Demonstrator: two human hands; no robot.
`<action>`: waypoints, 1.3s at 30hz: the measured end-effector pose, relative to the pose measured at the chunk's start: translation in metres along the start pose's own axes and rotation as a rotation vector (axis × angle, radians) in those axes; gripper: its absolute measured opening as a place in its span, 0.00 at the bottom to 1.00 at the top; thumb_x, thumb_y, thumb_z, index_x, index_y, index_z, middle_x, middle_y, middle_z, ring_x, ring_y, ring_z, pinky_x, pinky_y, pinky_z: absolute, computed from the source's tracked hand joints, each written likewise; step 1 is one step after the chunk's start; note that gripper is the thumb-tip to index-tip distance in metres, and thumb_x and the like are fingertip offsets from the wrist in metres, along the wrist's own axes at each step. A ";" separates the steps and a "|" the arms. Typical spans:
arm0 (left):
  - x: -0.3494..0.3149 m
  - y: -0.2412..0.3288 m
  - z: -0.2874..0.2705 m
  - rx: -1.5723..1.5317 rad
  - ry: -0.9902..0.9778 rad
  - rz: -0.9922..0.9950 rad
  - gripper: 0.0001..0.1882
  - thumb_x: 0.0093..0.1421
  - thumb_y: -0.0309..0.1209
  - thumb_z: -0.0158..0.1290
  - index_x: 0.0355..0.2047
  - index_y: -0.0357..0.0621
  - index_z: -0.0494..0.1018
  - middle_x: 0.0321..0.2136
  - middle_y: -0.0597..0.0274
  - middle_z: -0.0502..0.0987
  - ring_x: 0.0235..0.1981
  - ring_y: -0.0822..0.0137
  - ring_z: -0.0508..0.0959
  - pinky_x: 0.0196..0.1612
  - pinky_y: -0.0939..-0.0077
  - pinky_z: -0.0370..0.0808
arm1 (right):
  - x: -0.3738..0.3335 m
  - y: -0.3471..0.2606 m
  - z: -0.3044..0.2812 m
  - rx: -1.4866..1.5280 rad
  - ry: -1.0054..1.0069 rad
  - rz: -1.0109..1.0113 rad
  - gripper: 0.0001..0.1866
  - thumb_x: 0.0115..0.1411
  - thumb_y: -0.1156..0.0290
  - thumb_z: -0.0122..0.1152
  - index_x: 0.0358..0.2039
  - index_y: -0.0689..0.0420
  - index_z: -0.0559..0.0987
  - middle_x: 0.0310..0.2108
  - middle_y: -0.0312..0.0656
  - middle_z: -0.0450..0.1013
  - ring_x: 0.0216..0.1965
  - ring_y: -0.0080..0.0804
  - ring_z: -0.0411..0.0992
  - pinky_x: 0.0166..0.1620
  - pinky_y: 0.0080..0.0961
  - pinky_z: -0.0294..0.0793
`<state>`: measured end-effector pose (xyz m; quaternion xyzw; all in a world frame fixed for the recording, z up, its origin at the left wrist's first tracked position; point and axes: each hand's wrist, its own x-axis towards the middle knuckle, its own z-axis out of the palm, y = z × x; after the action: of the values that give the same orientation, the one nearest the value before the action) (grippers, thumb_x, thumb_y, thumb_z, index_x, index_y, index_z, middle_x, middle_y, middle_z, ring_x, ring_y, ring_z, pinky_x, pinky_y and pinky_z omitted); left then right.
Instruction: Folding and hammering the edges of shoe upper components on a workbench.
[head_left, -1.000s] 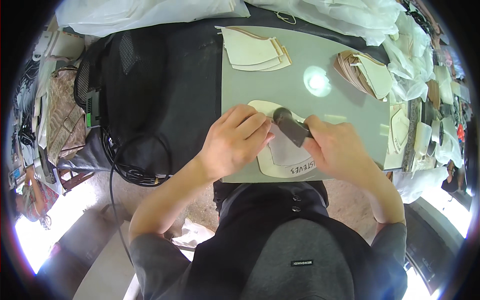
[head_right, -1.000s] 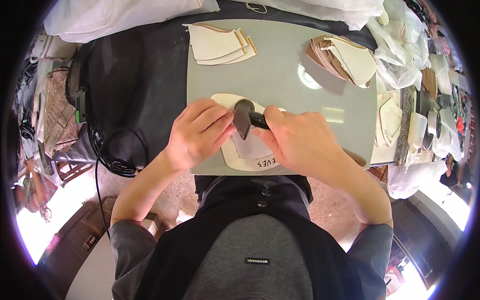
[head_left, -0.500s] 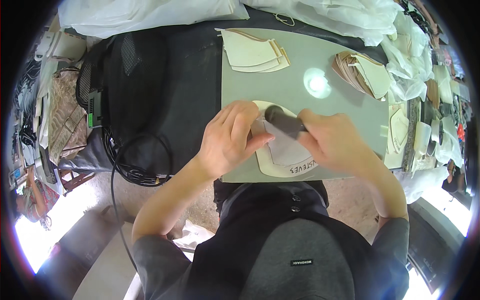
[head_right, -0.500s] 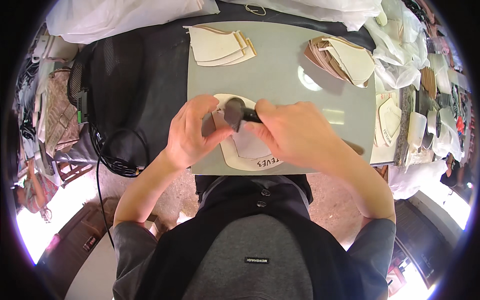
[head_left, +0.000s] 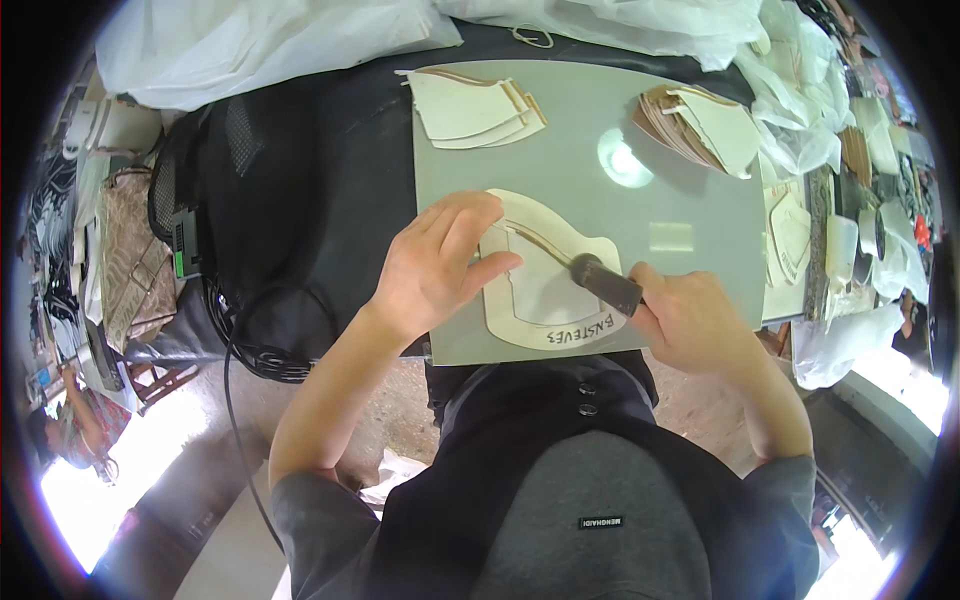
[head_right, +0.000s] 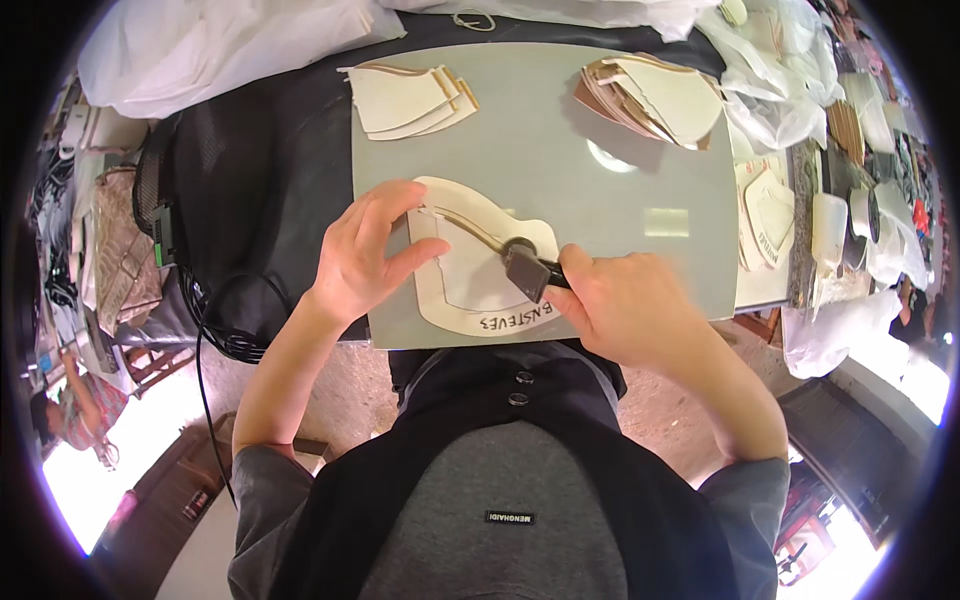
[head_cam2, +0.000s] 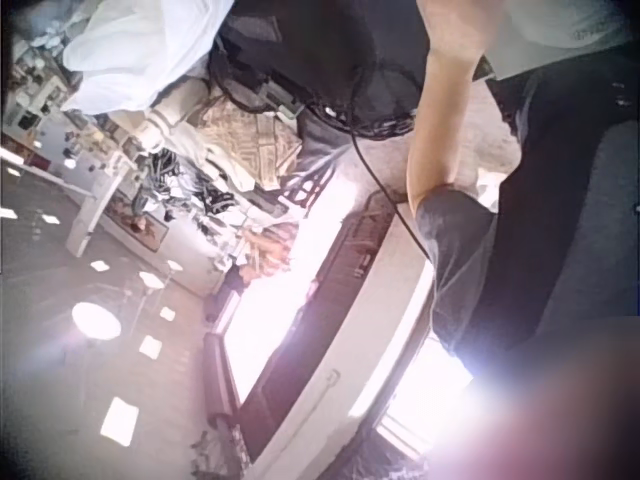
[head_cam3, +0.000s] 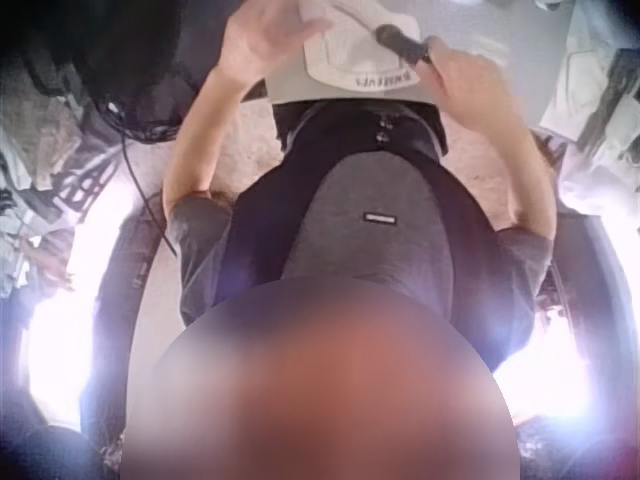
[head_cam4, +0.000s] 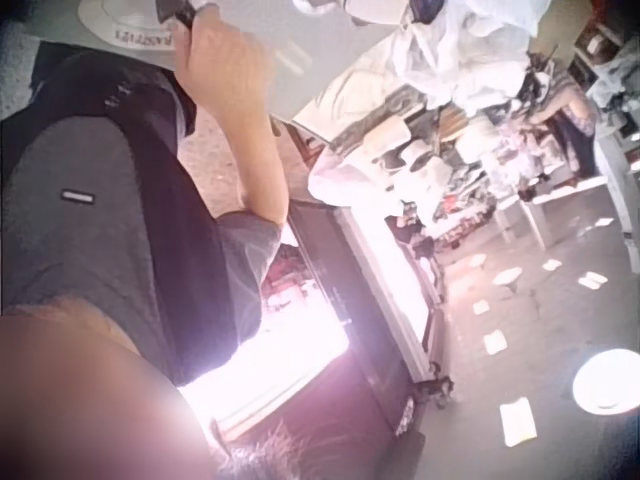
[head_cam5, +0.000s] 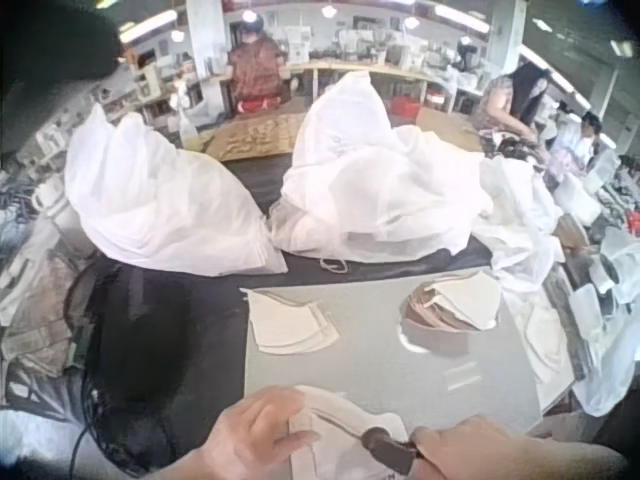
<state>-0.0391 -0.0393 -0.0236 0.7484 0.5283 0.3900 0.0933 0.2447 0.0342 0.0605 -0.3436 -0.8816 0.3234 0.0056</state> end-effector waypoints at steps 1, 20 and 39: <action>0.000 -0.002 0.000 0.001 0.005 0.004 0.31 0.47 0.31 0.74 0.49 0.36 0.72 0.43 0.54 0.80 0.35 0.57 0.81 0.36 0.71 0.81 | 0.000 0.001 0.003 -0.155 -0.111 -0.001 0.10 0.67 0.67 0.58 0.36 0.61 0.73 0.16 0.49 0.71 0.21 0.55 0.73 0.25 0.42 0.70; 0.032 0.016 0.001 -0.039 -0.131 -0.067 0.08 0.52 0.19 0.65 0.33 0.40 0.80 0.32 0.61 0.81 0.35 0.59 0.80 0.34 0.69 0.77 | 0.005 0.009 0.022 -0.355 0.640 -0.166 0.18 0.56 0.69 0.68 0.45 0.58 0.76 0.38 0.40 0.71 0.39 0.38 0.73 0.36 0.35 0.74; 0.013 0.005 -0.016 -0.321 -0.025 -0.444 0.12 0.63 0.19 0.57 0.47 0.36 0.79 0.38 0.57 0.81 0.40 0.70 0.81 0.47 0.76 0.76 | -0.016 0.004 0.066 -0.156 0.418 -0.220 0.28 0.48 0.70 0.74 0.51 0.57 0.78 0.45 0.39 0.72 0.47 0.41 0.72 0.48 0.37 0.71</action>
<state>-0.0453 -0.0347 -0.0037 0.5947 0.6096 0.4295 0.3006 0.2436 -0.0104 0.0095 -0.3045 -0.9158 0.1736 0.1963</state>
